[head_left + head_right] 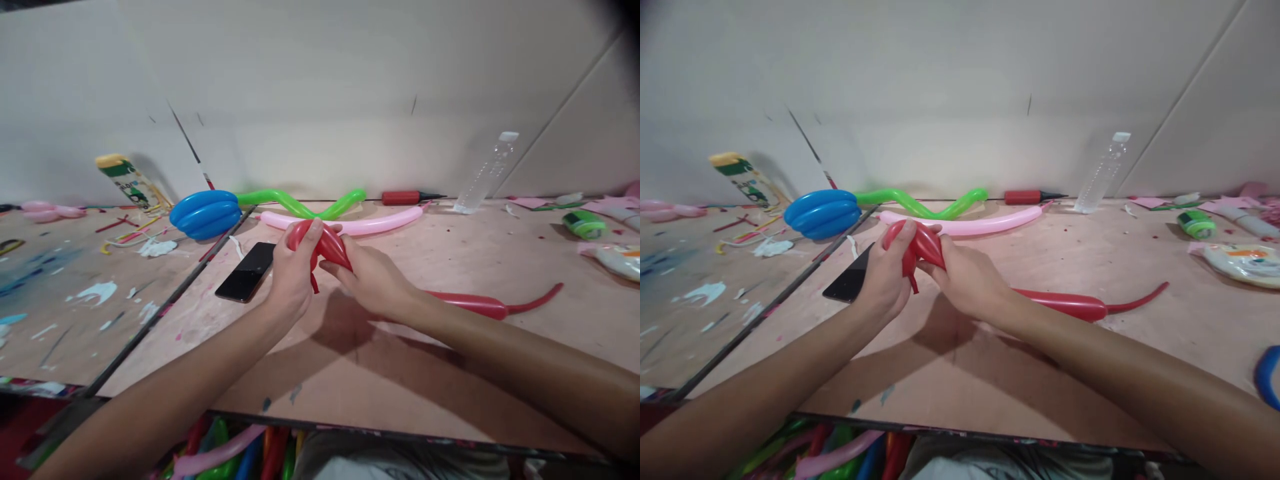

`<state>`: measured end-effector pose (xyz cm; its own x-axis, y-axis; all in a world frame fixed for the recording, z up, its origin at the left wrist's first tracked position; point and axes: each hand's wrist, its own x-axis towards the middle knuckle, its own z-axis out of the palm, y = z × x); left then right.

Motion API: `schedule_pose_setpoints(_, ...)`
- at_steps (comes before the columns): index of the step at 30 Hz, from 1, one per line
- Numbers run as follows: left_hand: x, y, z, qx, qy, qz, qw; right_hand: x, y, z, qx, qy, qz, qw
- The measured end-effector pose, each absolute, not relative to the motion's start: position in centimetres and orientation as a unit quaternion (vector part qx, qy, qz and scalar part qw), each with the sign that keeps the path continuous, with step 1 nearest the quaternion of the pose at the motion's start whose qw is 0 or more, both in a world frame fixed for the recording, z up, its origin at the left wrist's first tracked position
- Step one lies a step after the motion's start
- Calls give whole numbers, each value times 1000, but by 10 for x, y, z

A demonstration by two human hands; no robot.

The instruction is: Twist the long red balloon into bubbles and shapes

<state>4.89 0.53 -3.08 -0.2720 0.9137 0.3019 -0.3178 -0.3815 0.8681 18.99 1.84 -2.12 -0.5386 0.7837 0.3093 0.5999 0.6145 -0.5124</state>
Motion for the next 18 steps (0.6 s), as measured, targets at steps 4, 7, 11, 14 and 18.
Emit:
schedule_pose_setpoints(4,51,4,-32,422,352,716,430,190,19,-23,-403,-864,165,252)
schedule_pose_setpoints(7,52,2,-32,422,348,706,450,190,20,-23,-406,-868,162,238)
schedule_pose_setpoints(11,52,0,-33,433,344,681,480,189,17,-26,-421,-854,197,233)
schedule_pose_setpoints(14,51,0,-33,438,330,675,494,188,12,-29,-436,-841,214,238)
schedule_pose_setpoints(18,49,3,-31,436,319,676,501,187,8,-30,-433,-834,241,244)
